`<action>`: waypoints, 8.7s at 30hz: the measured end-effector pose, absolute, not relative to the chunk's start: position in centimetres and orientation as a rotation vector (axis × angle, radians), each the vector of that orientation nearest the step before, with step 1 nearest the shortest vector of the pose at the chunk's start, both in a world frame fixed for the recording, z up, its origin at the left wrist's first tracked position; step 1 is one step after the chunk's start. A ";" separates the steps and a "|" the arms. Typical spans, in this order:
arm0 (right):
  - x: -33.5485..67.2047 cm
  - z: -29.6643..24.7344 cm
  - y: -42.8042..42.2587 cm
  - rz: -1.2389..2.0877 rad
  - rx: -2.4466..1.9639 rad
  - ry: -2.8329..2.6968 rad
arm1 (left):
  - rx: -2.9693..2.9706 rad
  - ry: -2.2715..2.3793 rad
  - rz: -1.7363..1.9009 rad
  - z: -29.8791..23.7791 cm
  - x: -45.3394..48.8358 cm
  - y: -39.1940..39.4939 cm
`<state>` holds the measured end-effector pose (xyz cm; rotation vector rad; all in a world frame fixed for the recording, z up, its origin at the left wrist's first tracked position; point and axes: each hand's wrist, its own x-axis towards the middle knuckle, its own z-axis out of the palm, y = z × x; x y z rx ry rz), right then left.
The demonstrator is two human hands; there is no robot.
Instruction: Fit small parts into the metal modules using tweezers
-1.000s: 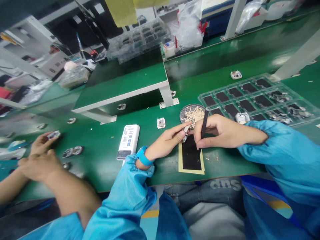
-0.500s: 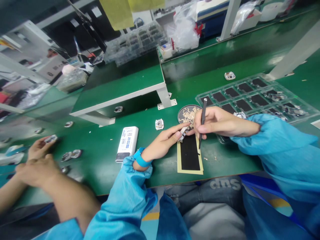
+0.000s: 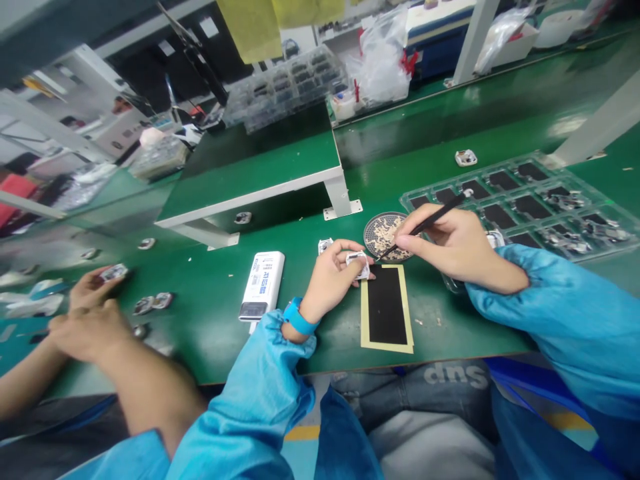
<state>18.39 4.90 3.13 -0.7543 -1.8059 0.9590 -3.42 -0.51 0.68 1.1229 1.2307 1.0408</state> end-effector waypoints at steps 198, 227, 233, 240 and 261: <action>16.3 0.1 4.0 1.445 -0.853 -1.668 | 1.208 1.166 1.228 0.2 -2.3 -1.4; 19.4 3.4 4.3 0.785 -0.464 -2.065 | 1.115 1.270 1.303 -0.1 -2.8 -0.4; 19.5 3.1 4.3 0.773 -0.438 -2.078 | 1.118 1.258 1.307 -0.1 -2.8 -0.5; 19.1 2.2 4.3 0.764 -0.435 -2.053 | 1.134 1.246 1.266 0.0 -2.7 -0.6; 16.7 0.7 3.3 1.176 -0.959 -1.895 | 1.312 1.240 1.297 0.0 -2.2 -1.6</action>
